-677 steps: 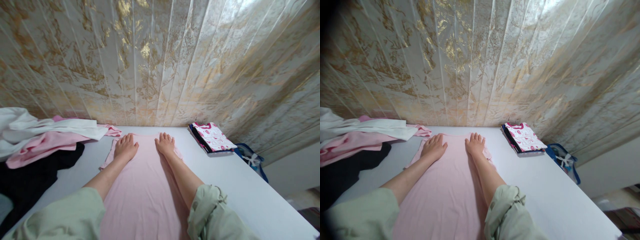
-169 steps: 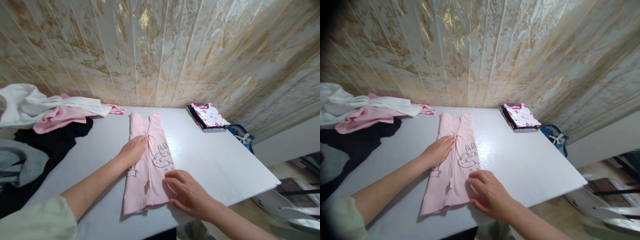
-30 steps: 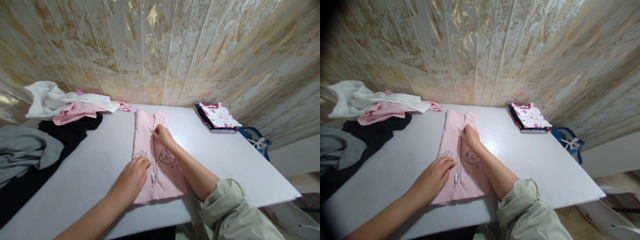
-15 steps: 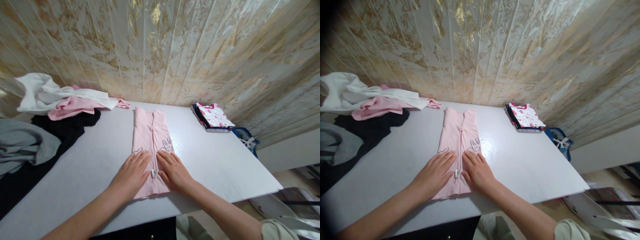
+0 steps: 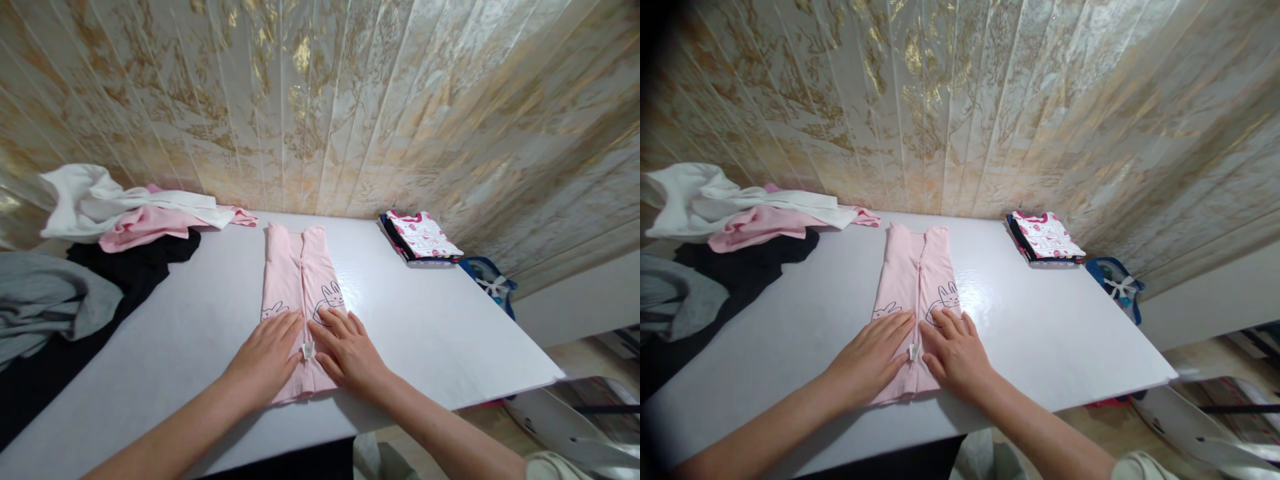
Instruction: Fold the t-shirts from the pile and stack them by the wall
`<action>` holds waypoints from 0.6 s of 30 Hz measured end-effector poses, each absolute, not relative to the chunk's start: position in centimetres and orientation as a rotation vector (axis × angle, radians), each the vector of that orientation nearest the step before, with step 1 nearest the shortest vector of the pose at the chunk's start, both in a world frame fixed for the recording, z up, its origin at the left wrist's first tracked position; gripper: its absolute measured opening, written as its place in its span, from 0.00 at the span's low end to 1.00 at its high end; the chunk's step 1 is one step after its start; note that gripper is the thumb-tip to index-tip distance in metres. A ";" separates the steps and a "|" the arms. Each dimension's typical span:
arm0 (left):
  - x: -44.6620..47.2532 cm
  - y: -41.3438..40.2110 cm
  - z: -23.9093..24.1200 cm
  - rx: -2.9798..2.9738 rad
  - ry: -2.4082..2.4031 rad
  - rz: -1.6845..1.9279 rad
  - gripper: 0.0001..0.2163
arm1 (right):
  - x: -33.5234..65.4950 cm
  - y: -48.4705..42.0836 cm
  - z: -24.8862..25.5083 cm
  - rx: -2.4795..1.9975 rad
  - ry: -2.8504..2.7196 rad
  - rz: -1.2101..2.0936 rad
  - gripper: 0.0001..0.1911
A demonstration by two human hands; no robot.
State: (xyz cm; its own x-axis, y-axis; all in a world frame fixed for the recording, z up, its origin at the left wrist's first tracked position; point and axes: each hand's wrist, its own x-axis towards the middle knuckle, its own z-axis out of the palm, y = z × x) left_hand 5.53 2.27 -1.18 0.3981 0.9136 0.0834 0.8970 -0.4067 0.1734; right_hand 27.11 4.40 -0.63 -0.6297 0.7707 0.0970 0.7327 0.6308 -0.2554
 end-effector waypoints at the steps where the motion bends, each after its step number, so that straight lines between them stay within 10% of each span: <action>1: 5.5 2.8 -0.5 2.522 1.643 0.244 0.22 | 27.2 4.5 -0.4 -1.211 -2.654 0.303 0.24; 18: 5.7 9.0 -0.5 2.505 1.605 0.645 0.15 | 25.0 11.2 -0.9 -1.393 -2.612 0.207 0.27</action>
